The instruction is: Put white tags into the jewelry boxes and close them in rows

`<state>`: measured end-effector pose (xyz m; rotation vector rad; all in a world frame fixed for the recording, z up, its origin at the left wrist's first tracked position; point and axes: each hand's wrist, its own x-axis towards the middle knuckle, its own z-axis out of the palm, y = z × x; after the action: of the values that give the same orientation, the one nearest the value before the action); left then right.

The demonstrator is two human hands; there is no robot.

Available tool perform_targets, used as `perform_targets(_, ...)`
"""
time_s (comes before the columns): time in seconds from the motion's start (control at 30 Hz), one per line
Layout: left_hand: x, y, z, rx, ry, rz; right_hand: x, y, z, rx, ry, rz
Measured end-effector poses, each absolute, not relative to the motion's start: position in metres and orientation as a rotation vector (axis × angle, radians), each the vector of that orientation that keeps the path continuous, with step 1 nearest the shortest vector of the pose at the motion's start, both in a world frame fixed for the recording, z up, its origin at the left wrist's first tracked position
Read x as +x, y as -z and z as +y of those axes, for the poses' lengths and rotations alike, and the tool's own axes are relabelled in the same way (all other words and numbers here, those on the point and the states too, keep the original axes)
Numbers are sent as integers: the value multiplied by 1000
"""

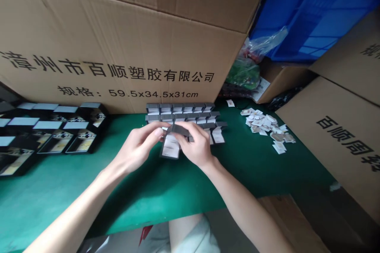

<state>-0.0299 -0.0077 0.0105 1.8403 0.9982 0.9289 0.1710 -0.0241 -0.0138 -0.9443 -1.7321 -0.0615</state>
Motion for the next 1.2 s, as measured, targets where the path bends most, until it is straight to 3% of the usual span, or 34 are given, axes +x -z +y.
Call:
perform_targets(0.27, -57, 8, -50, 2180, -794, 1163, 154, 22, -31, -771, -28, -1857)
perform_targets(0.57, -46, 21, -50, 1921, -806, 1470, 157, 14, -30, -827, 52, -1960)
perform_targets(1.2, -19, 17, -37, 2123, -792, 1501, 193, 11, -5, -955, 187, -1522)
